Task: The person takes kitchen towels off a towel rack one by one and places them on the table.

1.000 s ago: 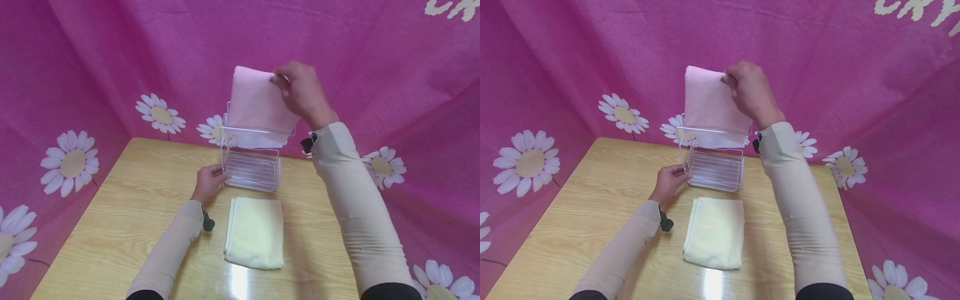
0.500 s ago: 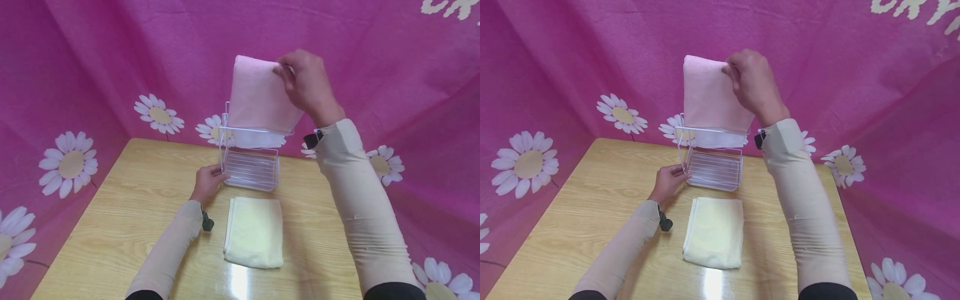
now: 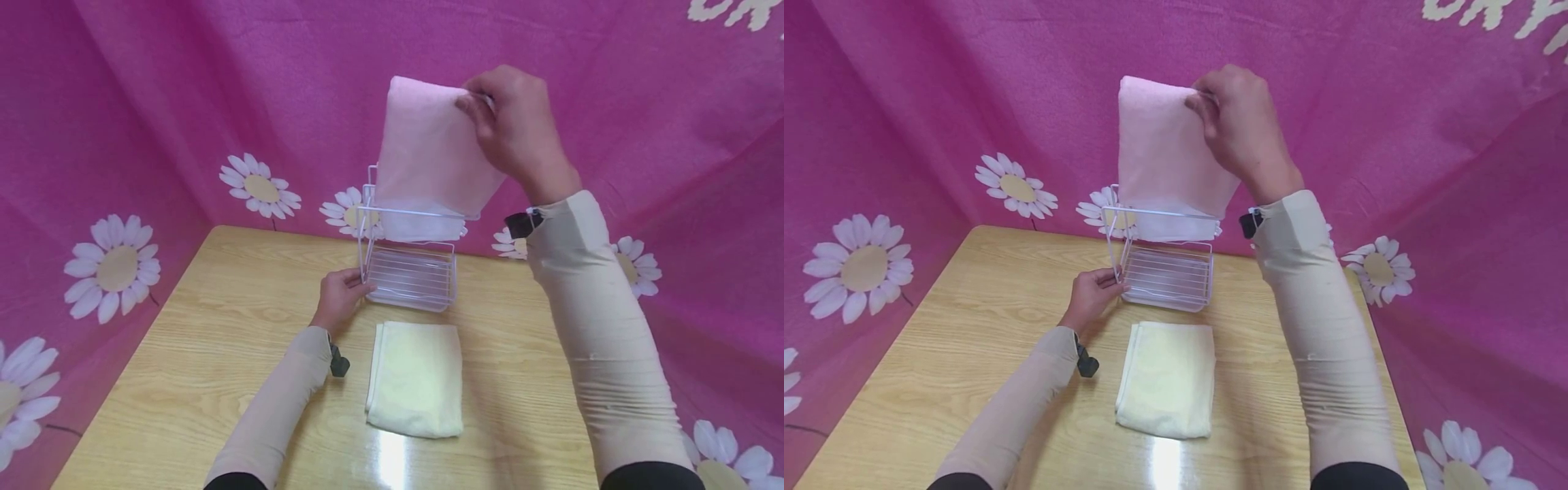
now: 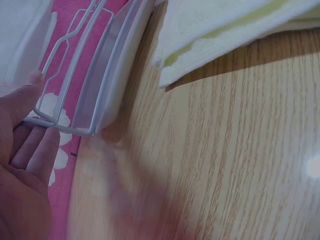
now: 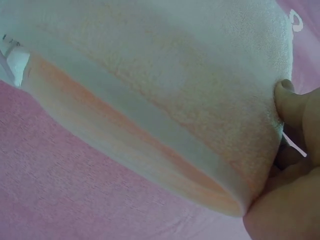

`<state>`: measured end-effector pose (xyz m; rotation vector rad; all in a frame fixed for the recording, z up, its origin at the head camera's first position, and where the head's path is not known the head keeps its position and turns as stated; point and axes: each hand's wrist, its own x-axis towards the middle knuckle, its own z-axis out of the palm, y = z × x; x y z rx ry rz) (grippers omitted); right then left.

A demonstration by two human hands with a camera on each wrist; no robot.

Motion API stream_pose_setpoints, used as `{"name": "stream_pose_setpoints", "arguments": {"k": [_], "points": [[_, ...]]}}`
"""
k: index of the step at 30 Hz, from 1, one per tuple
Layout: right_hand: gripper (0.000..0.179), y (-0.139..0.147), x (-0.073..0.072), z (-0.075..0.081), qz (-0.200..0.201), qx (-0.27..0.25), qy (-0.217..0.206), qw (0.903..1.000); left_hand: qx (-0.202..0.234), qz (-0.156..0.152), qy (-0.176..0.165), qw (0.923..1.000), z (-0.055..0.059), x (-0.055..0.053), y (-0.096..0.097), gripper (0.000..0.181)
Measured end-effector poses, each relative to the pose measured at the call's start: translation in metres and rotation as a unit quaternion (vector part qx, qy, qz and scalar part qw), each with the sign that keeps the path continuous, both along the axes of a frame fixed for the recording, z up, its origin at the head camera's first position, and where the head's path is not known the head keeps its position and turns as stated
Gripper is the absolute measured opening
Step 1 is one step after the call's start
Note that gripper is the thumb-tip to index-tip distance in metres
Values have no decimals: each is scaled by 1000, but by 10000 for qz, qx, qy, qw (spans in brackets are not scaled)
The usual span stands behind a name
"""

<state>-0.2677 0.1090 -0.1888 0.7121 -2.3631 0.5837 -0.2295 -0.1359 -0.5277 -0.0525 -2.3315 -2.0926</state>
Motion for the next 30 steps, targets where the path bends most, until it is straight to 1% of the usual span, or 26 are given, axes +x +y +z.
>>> {"name": "stream_pose_setpoints", "arguments": {"k": [6,10,16,23,30], "points": [[26,3,6,7,2,58,158,9999,-20,28,-40,10000,1,-1,0,40],[26,6,10,11,-62,86,149,9998,-70,31,-80,9999,2,-1,-1,40],[25,12,16,15,-99,107,287,9995,-31,-5,-42,10000,0,-2,-1,40],[25,20,25,12,-54,170,392,9991,-58,-6,64,10000,-2,-2,-4,41],[24,30,35,10,-207,-97,396,9990,30,-38,74,10000,-4,-2,-4,41]]}}
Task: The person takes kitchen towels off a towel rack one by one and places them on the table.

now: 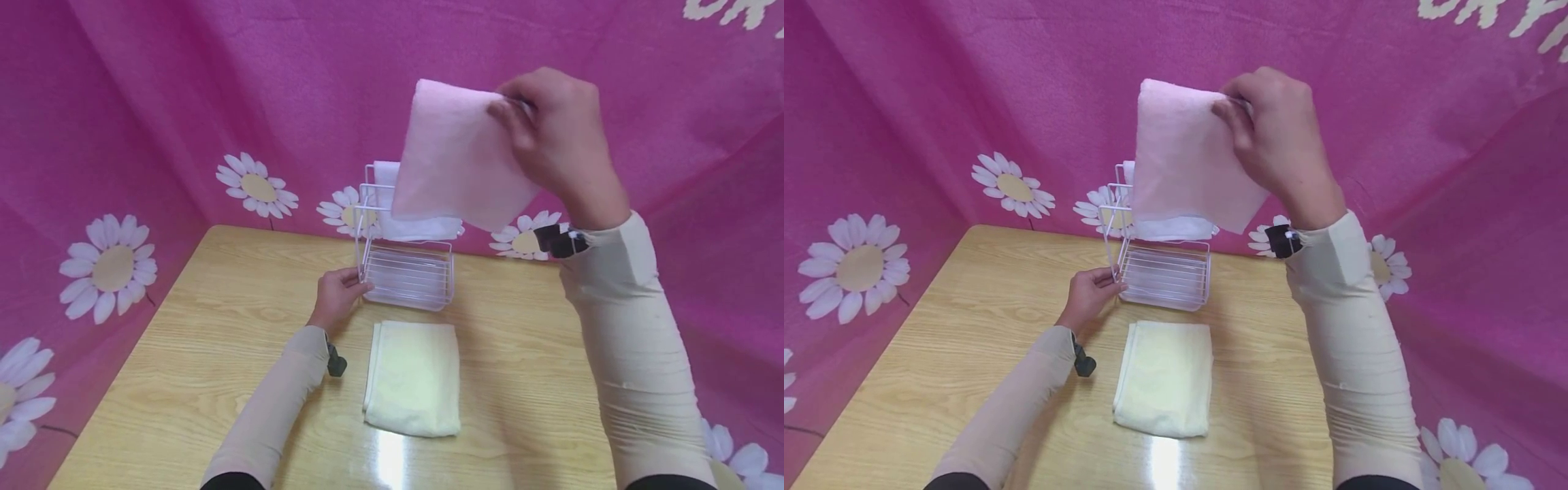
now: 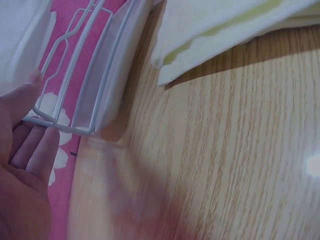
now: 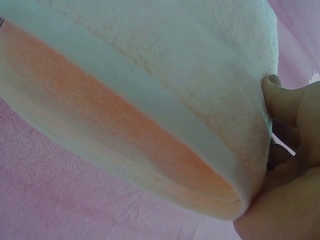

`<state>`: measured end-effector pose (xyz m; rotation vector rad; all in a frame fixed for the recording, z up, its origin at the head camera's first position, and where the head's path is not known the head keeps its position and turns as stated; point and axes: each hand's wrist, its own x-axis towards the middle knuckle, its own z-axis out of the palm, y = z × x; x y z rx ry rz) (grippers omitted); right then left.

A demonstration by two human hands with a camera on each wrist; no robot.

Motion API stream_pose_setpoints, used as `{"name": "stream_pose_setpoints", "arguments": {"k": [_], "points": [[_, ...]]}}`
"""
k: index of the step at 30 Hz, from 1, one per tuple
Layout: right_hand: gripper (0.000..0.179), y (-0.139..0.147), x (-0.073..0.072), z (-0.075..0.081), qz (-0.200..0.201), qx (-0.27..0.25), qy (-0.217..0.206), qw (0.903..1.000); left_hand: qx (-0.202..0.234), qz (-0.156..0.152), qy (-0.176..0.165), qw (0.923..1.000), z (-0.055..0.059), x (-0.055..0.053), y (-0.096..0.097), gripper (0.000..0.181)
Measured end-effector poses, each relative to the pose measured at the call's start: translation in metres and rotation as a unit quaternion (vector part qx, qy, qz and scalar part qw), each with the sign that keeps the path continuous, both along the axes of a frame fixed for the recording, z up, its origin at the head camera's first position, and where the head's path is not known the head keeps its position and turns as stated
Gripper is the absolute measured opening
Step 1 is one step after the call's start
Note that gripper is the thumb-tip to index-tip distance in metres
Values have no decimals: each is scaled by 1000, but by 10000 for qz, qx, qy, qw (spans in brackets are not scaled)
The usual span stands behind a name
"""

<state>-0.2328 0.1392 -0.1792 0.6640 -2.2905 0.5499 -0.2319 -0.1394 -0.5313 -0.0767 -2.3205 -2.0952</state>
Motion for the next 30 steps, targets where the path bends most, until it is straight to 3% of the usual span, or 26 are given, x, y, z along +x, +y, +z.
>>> {"name": "stream_pose_setpoints", "arguments": {"k": [9,30], "points": [[24,17,11,-3,-224,-366,43,9991,21,37,36,10000,1,0,0,42],[21,44,36,-26,-298,-616,99,9976,-31,97,65,9999,1,0,-3,40]]}}
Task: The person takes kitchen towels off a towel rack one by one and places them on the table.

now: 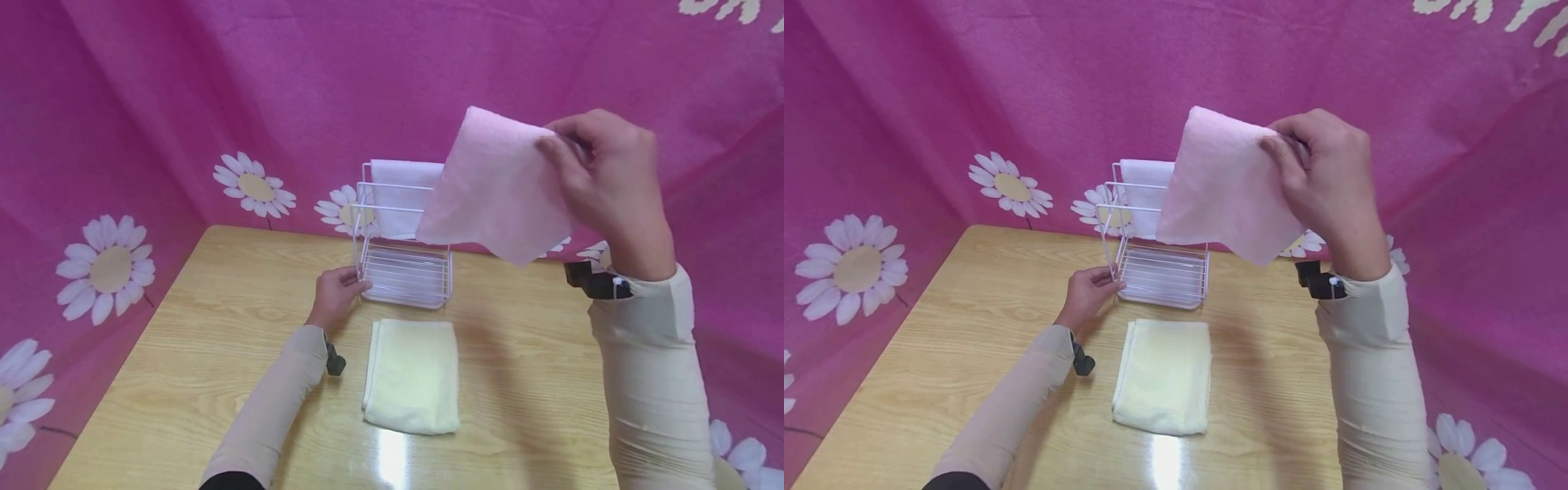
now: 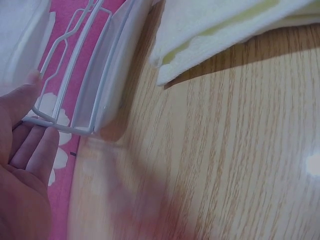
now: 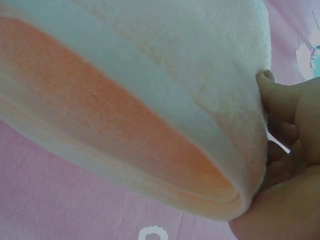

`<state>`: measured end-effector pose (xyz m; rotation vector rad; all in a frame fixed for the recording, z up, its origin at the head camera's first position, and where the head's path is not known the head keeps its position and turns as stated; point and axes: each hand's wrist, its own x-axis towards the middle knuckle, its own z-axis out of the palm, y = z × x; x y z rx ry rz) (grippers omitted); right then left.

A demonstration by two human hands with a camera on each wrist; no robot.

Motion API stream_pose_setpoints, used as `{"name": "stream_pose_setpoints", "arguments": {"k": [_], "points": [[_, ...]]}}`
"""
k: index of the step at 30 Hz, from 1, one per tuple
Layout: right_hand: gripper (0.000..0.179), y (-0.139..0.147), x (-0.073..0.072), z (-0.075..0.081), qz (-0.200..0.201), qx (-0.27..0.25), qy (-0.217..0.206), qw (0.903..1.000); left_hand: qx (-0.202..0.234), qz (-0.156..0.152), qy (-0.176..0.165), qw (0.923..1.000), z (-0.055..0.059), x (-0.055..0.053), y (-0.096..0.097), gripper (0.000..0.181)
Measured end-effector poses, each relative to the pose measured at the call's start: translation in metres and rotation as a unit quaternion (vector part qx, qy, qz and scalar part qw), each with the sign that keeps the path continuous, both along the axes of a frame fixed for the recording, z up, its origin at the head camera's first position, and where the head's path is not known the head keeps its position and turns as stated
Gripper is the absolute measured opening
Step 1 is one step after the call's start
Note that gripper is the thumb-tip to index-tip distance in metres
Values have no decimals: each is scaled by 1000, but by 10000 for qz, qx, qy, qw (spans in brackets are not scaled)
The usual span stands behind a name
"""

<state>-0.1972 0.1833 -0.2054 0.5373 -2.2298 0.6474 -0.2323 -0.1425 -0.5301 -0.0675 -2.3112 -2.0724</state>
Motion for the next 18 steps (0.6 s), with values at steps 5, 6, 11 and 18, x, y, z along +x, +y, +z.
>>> {"name": "stream_pose_setpoints", "arguments": {"k": [5,6,11,18], "points": [[19,7,4,-6,-33,-47,-5,10000,-86,62,22,9999,1,0,0,39],[18,9,5,-7,-33,-84,-8,10000,-107,74,13,9999,1,0,0,39],[15,15,11,-12,-55,-270,-16,9996,-118,63,-35,9999,0,-1,0,39],[11,17,25,-11,-142,-296,28,9995,-143,54,-47,9999,1,0,1,39]]}}
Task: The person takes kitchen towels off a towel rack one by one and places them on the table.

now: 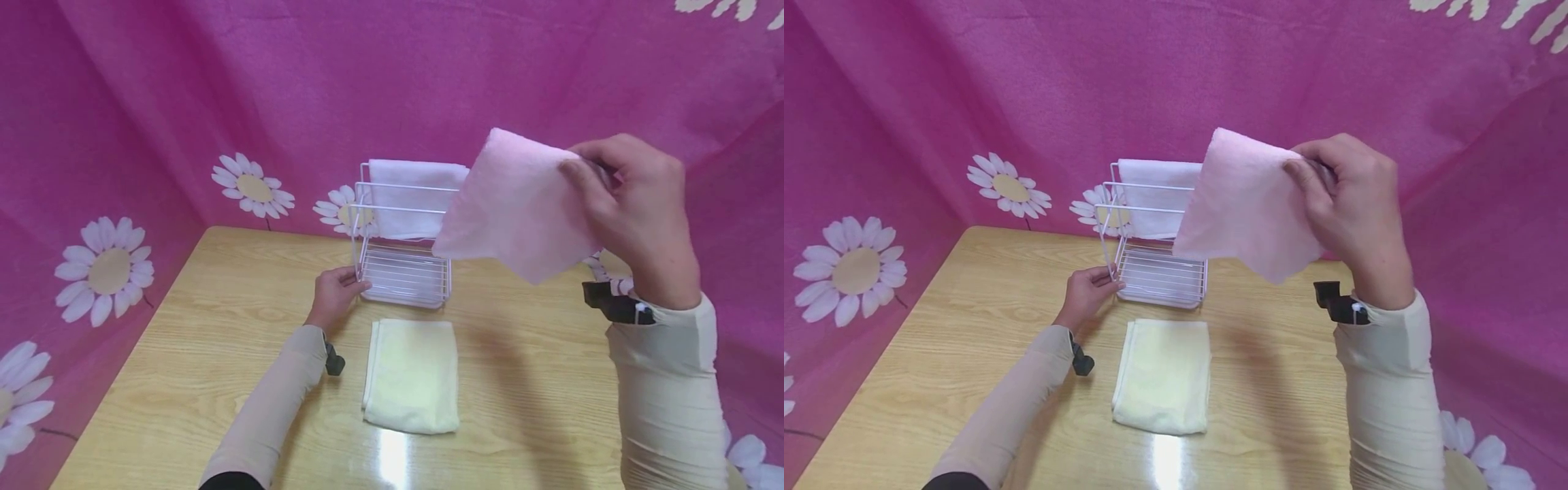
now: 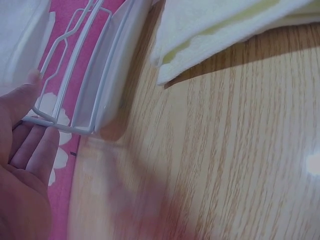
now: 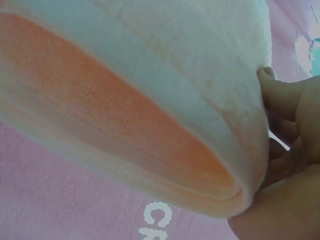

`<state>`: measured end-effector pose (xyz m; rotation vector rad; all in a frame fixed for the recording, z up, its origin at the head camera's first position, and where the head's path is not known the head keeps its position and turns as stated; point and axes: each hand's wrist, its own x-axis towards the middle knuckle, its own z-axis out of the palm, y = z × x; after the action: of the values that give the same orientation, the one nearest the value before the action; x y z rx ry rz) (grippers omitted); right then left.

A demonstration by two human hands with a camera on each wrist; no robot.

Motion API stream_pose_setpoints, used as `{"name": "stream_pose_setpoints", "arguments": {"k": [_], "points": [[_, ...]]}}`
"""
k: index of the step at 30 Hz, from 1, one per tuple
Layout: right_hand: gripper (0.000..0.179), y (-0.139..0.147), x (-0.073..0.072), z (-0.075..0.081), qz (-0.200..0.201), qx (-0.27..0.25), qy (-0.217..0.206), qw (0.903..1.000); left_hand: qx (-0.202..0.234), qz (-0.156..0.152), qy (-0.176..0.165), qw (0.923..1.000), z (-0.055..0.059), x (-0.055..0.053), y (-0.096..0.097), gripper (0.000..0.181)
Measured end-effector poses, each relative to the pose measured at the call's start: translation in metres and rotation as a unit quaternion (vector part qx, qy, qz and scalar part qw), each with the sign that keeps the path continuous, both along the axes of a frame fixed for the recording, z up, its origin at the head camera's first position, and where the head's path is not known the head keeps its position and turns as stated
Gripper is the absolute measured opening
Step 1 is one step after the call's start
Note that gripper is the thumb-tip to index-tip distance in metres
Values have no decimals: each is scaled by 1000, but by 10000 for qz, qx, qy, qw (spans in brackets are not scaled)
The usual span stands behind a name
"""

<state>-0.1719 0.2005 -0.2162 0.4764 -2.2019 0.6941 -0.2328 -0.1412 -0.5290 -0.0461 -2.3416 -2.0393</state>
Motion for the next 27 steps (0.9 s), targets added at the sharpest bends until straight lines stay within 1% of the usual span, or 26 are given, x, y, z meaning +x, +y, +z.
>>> {"name": "stream_pose_setpoints", "arguments": {"k": [4,11,20,27], "points": [[11,4,5,-3,-45,87,-20,9999,14,8,55,10000,0,0,0,38],[13,21,7,-17,-54,71,-150,9998,53,-28,52,10000,1,2,0,38],[13,40,14,-38,-109,111,-414,9990,-15,-100,52,9999,1,1,-1,39],[15,51,20,-58,-110,133,-679,9975,-4,-36,12,10000,1,1,-1,39]]}}
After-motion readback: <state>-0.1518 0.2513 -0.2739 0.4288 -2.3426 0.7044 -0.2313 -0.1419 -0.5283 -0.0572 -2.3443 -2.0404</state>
